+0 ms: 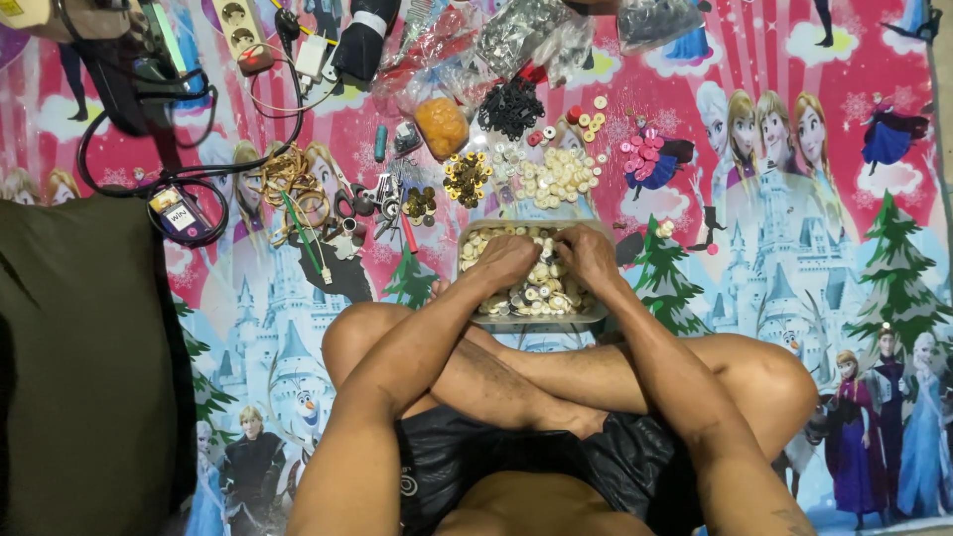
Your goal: Sort small decorative buttons and beads from a plastic container onto a mat
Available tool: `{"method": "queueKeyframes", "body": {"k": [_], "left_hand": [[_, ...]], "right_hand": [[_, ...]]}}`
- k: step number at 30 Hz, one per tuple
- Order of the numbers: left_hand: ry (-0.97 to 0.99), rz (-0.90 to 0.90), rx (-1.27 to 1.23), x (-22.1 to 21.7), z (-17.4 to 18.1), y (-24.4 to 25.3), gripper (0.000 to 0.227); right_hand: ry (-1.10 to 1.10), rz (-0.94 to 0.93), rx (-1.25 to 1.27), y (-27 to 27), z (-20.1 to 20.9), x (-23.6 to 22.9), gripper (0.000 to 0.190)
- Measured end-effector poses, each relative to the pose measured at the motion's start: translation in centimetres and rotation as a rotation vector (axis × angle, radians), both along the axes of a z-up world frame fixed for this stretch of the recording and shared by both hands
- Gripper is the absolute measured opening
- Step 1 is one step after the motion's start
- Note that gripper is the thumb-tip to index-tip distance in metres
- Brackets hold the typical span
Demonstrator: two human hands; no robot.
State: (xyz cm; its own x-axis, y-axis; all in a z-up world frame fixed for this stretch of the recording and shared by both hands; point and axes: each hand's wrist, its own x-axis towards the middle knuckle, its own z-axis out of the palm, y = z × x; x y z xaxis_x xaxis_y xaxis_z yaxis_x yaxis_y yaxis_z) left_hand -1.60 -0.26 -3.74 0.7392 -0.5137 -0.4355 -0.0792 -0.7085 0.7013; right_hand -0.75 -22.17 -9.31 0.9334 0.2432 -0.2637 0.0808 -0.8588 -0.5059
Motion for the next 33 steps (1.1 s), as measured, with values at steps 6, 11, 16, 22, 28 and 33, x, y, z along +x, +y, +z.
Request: {"method": "queueKeyframes", "body": {"k": [6, 11, 16, 22, 28, 33], "left_hand": [[-0.096, -0.091, 0.054, 0.3, -2.2, 0.1, 0.036], [-0.171, -0.147, 0.065, 0.3, -4.5, 0.1, 0.024], [-0.173, -0.146, 0.063, 0.6, -6.6, -0.4, 0.022], [-0.086, -0.074, 0.029, 1.6, 1.2, 0.3, 0.025], [-0.055, 0.003, -0.088, 0.8, 0.5, 2.6, 0.027], [-0.09, 0.013, -0.112, 0.5, -1.3, 2.4, 0.018]], "right_hand": [[0.05, 0.025, -0.007, 0.1, 1.2, -0.1, 0.017], [0.127, 0.078, -0.034, 0.4, 2.0, -0.3, 0.017], [0.219, 0.196, -0.044, 1.9, 4.8, -0.7, 0.016], [0.27, 0.272, -0.144, 2.0, 5.0, -1.3, 0.027], [0.287, 0.239, -0.042, 1.9, 4.9, -1.2, 0.019], [0.272, 0.12, 0.208, 1.4, 5.2, -0.5, 0.023]]}}
